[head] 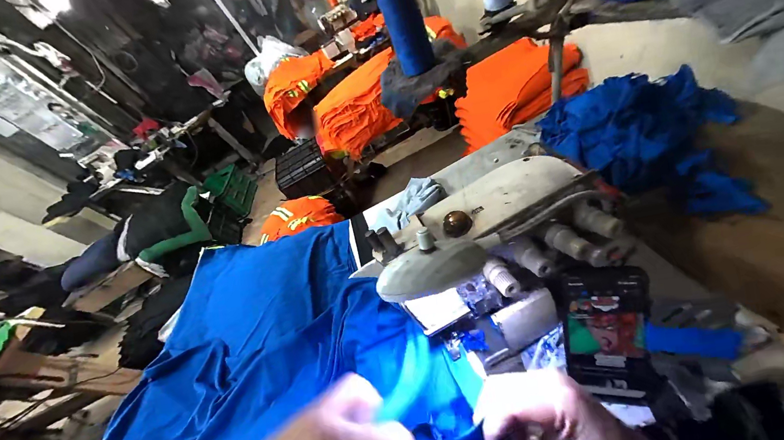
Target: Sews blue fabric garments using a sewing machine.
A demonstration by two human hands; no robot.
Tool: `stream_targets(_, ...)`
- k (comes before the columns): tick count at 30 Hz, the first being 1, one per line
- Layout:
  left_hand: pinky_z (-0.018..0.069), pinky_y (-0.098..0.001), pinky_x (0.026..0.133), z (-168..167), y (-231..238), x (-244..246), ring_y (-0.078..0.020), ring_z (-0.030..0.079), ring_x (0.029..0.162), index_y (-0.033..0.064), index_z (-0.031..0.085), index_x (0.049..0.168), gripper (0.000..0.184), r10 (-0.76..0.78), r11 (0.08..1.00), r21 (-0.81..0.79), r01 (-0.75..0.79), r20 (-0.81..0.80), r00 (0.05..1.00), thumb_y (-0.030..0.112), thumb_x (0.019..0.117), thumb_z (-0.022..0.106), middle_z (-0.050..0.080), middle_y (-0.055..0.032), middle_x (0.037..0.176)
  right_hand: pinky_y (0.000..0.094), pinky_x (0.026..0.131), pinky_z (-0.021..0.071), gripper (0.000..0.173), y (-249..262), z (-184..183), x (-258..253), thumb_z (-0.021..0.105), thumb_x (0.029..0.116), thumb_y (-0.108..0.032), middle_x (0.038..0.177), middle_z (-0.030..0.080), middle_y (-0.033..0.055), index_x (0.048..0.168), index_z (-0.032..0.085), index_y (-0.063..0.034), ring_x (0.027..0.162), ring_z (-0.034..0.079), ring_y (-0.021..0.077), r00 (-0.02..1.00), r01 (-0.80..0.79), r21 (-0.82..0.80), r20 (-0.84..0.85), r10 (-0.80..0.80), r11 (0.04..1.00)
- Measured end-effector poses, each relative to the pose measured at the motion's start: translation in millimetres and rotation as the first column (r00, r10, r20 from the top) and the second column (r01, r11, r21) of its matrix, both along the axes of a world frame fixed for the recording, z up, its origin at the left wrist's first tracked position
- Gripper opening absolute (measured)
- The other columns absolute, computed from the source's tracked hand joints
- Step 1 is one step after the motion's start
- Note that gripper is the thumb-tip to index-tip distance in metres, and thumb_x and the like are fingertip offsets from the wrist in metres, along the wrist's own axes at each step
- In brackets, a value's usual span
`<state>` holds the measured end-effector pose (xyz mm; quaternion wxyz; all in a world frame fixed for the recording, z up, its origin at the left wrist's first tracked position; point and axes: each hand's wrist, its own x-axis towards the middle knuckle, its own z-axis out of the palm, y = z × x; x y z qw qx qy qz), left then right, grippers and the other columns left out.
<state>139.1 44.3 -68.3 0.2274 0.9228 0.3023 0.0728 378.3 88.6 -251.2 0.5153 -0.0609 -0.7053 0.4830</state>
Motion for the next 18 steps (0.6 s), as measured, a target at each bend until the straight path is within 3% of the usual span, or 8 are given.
stream_targets(2, 0.0493, -0.0509, 0.074, -8, -1, -17, -0.0188, 0.064, 0.065, 0.0167, 0.069, 0.079, 0.033, 0.143, 0.918, 0.396, -0.033, -0.25, 0.958, 0.042, 0.0981, 0.058, 0.064, -0.0004, 0.066, 0.019, 0.066, 0.0533, 0.028, 2, -3, 19, 0.076, 0.0929, -0.03, 0.084, 0.07, 0.0061, 0.091, 0.071, -0.0021, 0.073, 0.064, 0.0044, 0.978, 0.083, 0.007, 0.192, -0.083, 0.997)
stream_targets(3, 0.0488, -0.0519, 0.085, -8, -5, -13, -0.0141, 0.066, 0.07, 0.0194, 0.068, 0.077, 0.032, 0.14, 0.891, 0.454, -0.024, -0.222, 0.965, 0.039, 0.0992, 0.056, 0.066, 0.0033, 0.07, 0.0197, 0.065, 0.0535, 0.029, -3, 1, 21, 0.076, 0.0929, -0.031, 0.084, 0.07, 0.0059, 0.092, 0.071, -0.003, 0.072, 0.064, 0.0048, 0.968, 0.093, 0.027, 0.23, -0.097, 0.995)
stream_targets(5, 0.0349, -0.0522, 0.108, 12, -24, 19, -0.0186, 0.067, 0.094, 0.013, 0.068, 0.079, 0.034, -0.054, 0.979, 0.196, 0.055, -0.009, 0.998, 0.03, 0.1022, 0.05, 0.071, -0.0033, 0.086, 0.024, 0.067, 0.0548, 0.025, -24, 30, 19, 0.072, 0.0954, -0.025, 0.083, 0.069, 0.0099, 0.093, 0.071, -0.0004, 0.073, 0.065, 0.011, 0.983, -0.027, 0.123, 0.182, 0.004, 0.992)
stream_targets(6, 0.0341, -0.0512, 0.104, 18, -30, 33, -0.0242, 0.064, 0.094, 0.0086, 0.067, 0.077, 0.036, -0.124, 0.992, 0.043, 0.12, 0.106, 0.987, 0.029, 0.1006, 0.05, 0.069, -0.009, 0.085, 0.0262, 0.065, 0.0529, 0.023, -36, 51, 22, 0.073, 0.0952, -0.021, 0.079, 0.067, 0.0118, 0.092, 0.069, 0.0012, 0.07, 0.063, 0.0142, 0.983, -0.098, 0.148, 0.169, 0.072, 0.984)
stream_targets(8, 0.0437, -0.0432, 0.087, 8, -26, 28, -0.0174, 0.062, 0.085, 0.0108, 0.068, 0.082, 0.029, -0.078, 0.997, -0.019, 0.079, 0.06, 0.995, 0.034, 0.0962, 0.057, 0.067, -0.0038, 0.083, 0.0252, 0.062, 0.0531, 0.028, -49, 70, 36, 0.073, 0.0963, -0.026, 0.075, 0.066, 0.0101, 0.089, 0.068, 0.0006, 0.067, 0.063, 0.0117, 0.973, -0.124, 0.1, 0.206, 0.102, 0.987)
stream_targets(10, 0.05, -0.0402, 0.076, -19, -12, -10, -0.0093, 0.064, 0.083, 0.0171, 0.071, 0.089, 0.022, 0.066, 0.974, 0.224, -0.046, -0.084, 0.994, 0.037, 0.095, 0.064, 0.068, 0.0051, 0.084, 0.0218, 0.052, 0.0555, 0.034, -46, 57, 46, 0.069, 0.0976, -0.04, 0.075, 0.067, 0.0017, 0.095, 0.067, -0.0056, 0.059, 0.063, 0.0039, 0.943, 0.065, 0.006, 0.327, -0.063, 0.998)
stream_targets(13, 0.0385, -0.0486, 0.102, -21, -20, -27, -0.0051, 0.062, 0.114, 0.0254, 0.077, 0.086, 0.021, 0.2, 0.893, 0.415, -0.174, -0.019, 0.98, 0.037, 0.0963, 0.062, 0.073, 0.015, 0.096, 0.0241, 0.05, 0.0561, 0.043, -39, 39, 49, 0.072, 0.0906, -0.051, 0.075, 0.071, -0.0066, 0.115, 0.071, -0.0167, 0.057, 0.064, 0.003, 0.852, 0.259, -0.12, 0.496, -0.168, 0.958)
stream_targets(18, 0.0322, -0.0531, 0.103, -22, -46, -9, -0.0073, 0.063, 0.107, 0.0241, 0.074, 0.088, 0.019, 0.258, 0.734, 0.642, -0.221, 0.038, 0.965, 0.028, 0.0992, 0.059, 0.069, 0.0151, 0.083, 0.0179, 0.052, 0.0553, 0.029, -53, 41, 52, 0.07, 0.0957, -0.041, 0.076, 0.073, -0.0071, 0.094, 0.078, -0.014, 0.057, 0.063, -0.001, 0.883, 0.225, -0.112, 0.444, -0.154, 0.968)
